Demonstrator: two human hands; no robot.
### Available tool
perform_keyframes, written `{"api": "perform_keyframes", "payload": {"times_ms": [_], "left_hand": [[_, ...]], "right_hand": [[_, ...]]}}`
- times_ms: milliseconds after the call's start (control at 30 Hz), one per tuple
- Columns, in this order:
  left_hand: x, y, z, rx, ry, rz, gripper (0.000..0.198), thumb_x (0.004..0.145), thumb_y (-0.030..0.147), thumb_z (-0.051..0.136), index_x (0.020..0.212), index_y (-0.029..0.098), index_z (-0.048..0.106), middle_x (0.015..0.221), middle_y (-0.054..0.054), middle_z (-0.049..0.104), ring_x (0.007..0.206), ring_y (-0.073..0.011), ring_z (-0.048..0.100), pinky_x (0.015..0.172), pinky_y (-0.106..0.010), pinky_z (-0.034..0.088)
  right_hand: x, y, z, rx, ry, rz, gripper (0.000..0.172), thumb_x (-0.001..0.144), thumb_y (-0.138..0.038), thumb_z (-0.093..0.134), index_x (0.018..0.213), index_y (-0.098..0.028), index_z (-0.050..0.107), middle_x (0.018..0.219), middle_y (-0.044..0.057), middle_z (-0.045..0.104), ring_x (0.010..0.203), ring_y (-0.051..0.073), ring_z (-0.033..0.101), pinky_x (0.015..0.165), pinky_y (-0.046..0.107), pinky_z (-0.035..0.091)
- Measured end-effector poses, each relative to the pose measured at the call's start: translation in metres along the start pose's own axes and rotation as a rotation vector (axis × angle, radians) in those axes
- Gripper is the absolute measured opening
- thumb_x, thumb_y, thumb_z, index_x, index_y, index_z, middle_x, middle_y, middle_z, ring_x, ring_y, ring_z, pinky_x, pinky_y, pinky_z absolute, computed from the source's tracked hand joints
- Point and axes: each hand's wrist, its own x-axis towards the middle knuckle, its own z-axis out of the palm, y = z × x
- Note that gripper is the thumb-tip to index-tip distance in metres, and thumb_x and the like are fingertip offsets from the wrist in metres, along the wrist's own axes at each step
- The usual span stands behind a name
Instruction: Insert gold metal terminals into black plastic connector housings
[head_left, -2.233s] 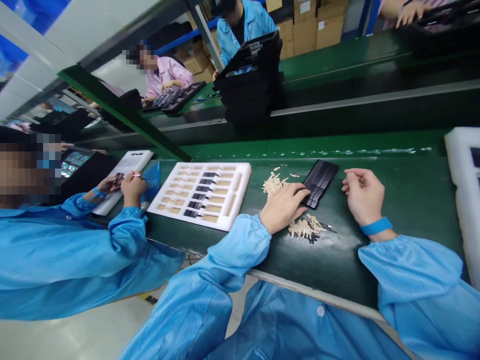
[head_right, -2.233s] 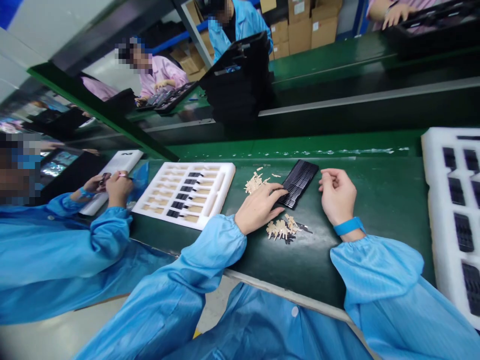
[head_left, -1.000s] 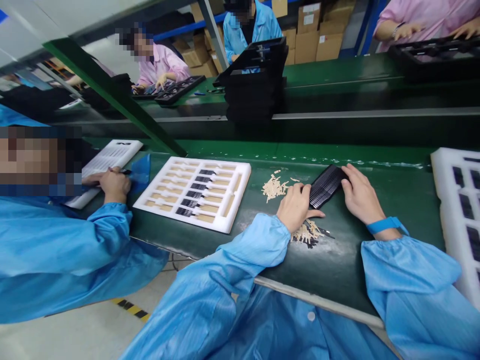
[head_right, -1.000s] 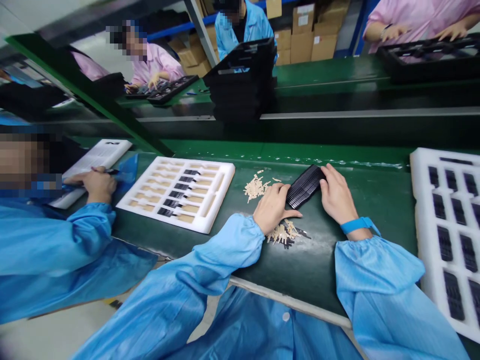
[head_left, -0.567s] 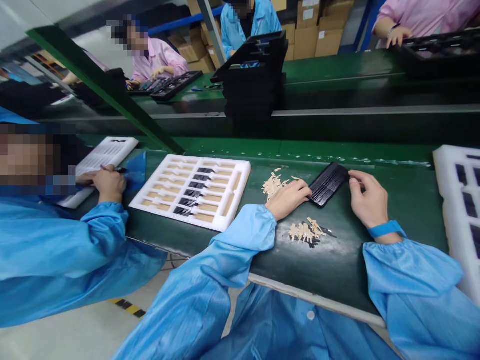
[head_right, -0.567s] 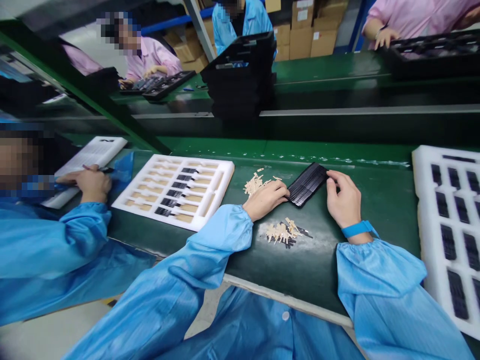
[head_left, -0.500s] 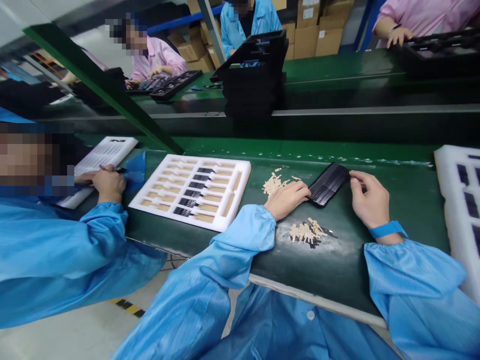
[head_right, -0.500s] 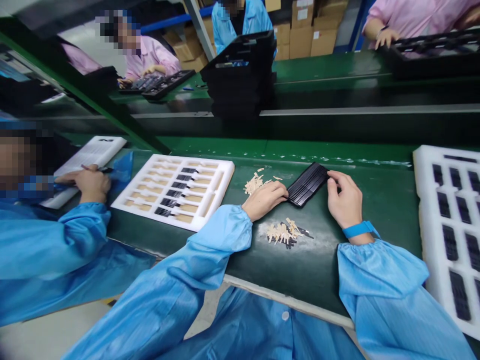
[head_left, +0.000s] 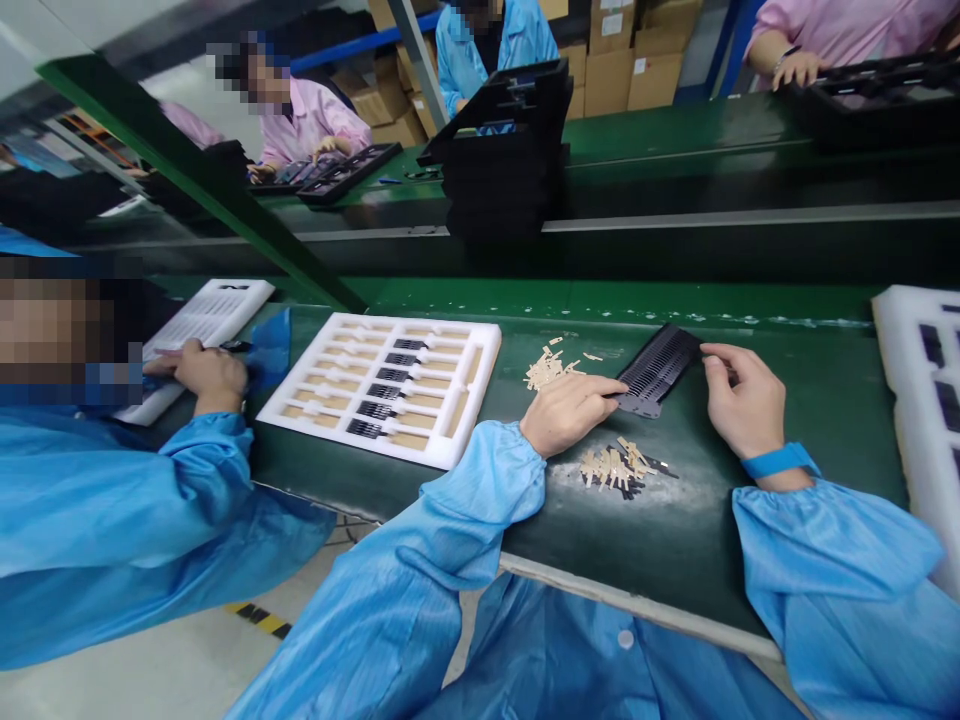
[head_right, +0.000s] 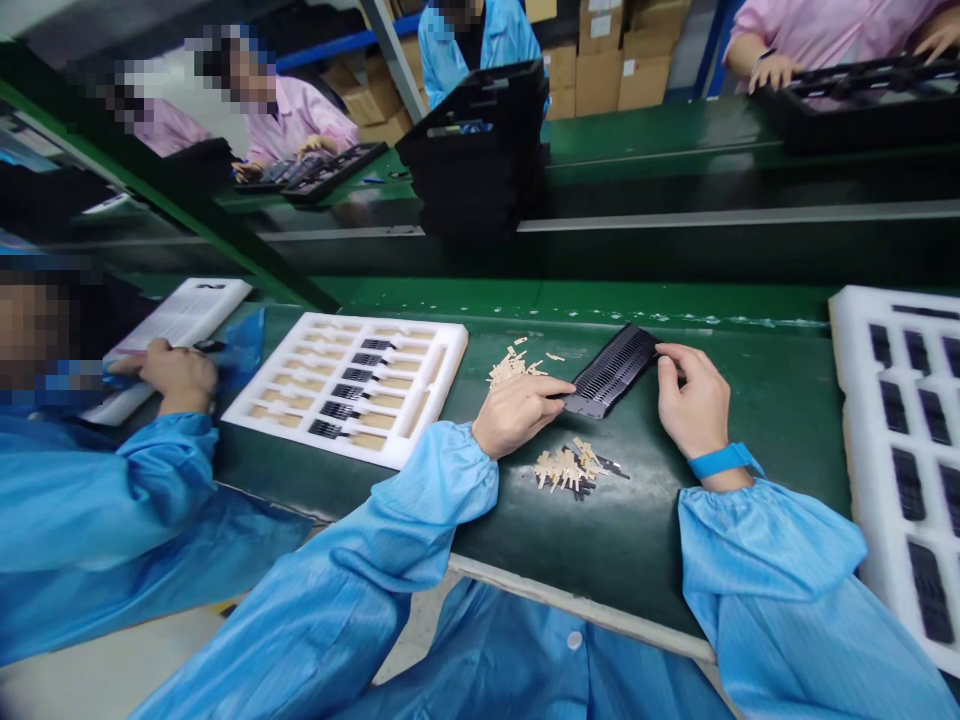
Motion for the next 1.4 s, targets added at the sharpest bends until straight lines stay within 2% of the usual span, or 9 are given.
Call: {"api": "perform_keyframes", "payload": {"times_ms": [233, 467, 600, 767, 867, 967, 1067, 1167, 1400], "left_hand": [[0.000, 0.001, 0.002, -0.097, 0.007, -0.054, 0.018, 0.105, 0.029, 0.054, 0.097, 0.020, 0.067, 0.120, -0.008, 0.079, 0.111, -0.0165, 0.075, 0.096, -0.036, 0.060], [0.007, 0.013, 0.002, -0.328, 0.095, -0.313, 0.014, 0.099, 0.033, 0.066, 0.097, 0.019, 0.063, 0.111, -0.010, 0.077, 0.106, -0.0188, 0.073, 0.098, -0.040, 0.059], [0.007, 0.022, 0.003, -0.377, 0.122, -0.373, 0.012, 0.096, 0.027, 0.071, 0.100, 0.019, 0.064, 0.110, -0.008, 0.075, 0.106, -0.0189, 0.072, 0.095, -0.036, 0.058], [0.008, 0.030, 0.000, -0.600, -0.166, -0.570, 0.040, 0.092, 0.034, 0.075, 0.127, 0.021, 0.062, 0.117, -0.008, 0.074, 0.098, -0.0181, 0.073, 0.080, -0.029, 0.059], [0.010, 0.028, -0.001, -0.844, -0.304, -0.698, 0.023, 0.099, 0.035, 0.065, 0.115, 0.019, 0.066, 0.097, -0.003, 0.075, 0.077, -0.0114, 0.072, 0.071, -0.024, 0.056], [0.012, 0.021, 0.001, -0.989, -0.257, -0.833, 0.012, 0.102, 0.028, 0.058, 0.104, 0.016, 0.060, 0.087, -0.001, 0.073, 0.068, -0.0076, 0.068, 0.063, -0.019, 0.052], [0.014, 0.015, 0.004, -1.050, -0.158, -0.973, 0.006, 0.105, 0.022, 0.048, 0.100, 0.018, 0.048, 0.086, -0.001, 0.071, 0.062, -0.0060, 0.064, 0.057, -0.017, 0.049], [0.013, 0.015, 0.004, -1.017, -0.238, -0.992, 0.008, 0.105, 0.024, 0.045, 0.099, 0.020, 0.047, 0.080, 0.002, 0.066, 0.058, -0.0070, 0.059, 0.055, -0.019, 0.046], [0.013, 0.027, -0.007, -0.519, -0.387, -0.800, 0.018, 0.095, 0.037, 0.062, 0.103, 0.021, 0.067, 0.089, 0.000, 0.072, 0.081, -0.0178, 0.068, 0.071, -0.028, 0.048]], "right_hand": [[0.000, 0.001, 0.001, 0.007, 0.006, -0.007, 0.028, 0.098, -0.032, 0.053, 0.109, -0.022, 0.076, 0.112, 0.011, 0.078, 0.096, 0.026, 0.074, 0.088, 0.043, 0.060], [-0.010, -0.025, -0.006, 0.051, 0.059, -0.081, 0.028, 0.102, -0.037, 0.050, 0.103, -0.024, 0.075, 0.106, 0.010, 0.078, 0.097, 0.027, 0.074, 0.089, 0.044, 0.059], [-0.032, -0.056, -0.004, 0.244, -0.184, -0.022, 0.024, 0.101, -0.044, 0.059, 0.109, -0.026, 0.073, 0.085, 0.004, 0.077, 0.070, 0.021, 0.072, 0.068, 0.036, 0.058], [-0.045, -0.064, 0.004, 0.264, -0.301, -0.009, 0.020, 0.099, -0.042, 0.064, 0.100, -0.025, 0.073, 0.081, 0.003, 0.076, 0.066, 0.020, 0.070, 0.062, 0.033, 0.054], [-0.042, -0.059, 0.004, 0.253, -0.378, -0.037, 0.023, 0.098, -0.045, 0.065, 0.105, -0.025, 0.073, 0.083, 0.004, 0.077, 0.066, 0.019, 0.069, 0.062, 0.033, 0.053], [-0.035, -0.054, -0.001, 0.286, -0.471, 0.088, 0.033, 0.097, -0.052, 0.065, 0.113, -0.024, 0.068, 0.080, 0.003, 0.076, 0.054, 0.016, 0.063, 0.053, 0.030, 0.050], [-0.026, -0.051, -0.010, 0.159, -0.695, 0.080, 0.039, 0.093, -0.062, 0.067, 0.090, -0.024, 0.069, 0.067, 0.001, 0.071, 0.049, 0.015, 0.058, 0.048, 0.029, 0.043], [-0.022, -0.049, -0.016, 0.008, -0.920, -0.060, 0.043, 0.089, -0.065, 0.070, 0.077, -0.024, 0.069, 0.066, 0.001, 0.068, 0.054, 0.017, 0.058, 0.050, 0.029, 0.041], [-0.033, -0.059, -0.015, -0.124, -0.962, -0.085, 0.025, 0.092, -0.044, 0.066, 0.079, -0.023, 0.066, 0.073, 0.001, 0.065, 0.060, 0.016, 0.057, 0.058, 0.029, 0.041]]}}
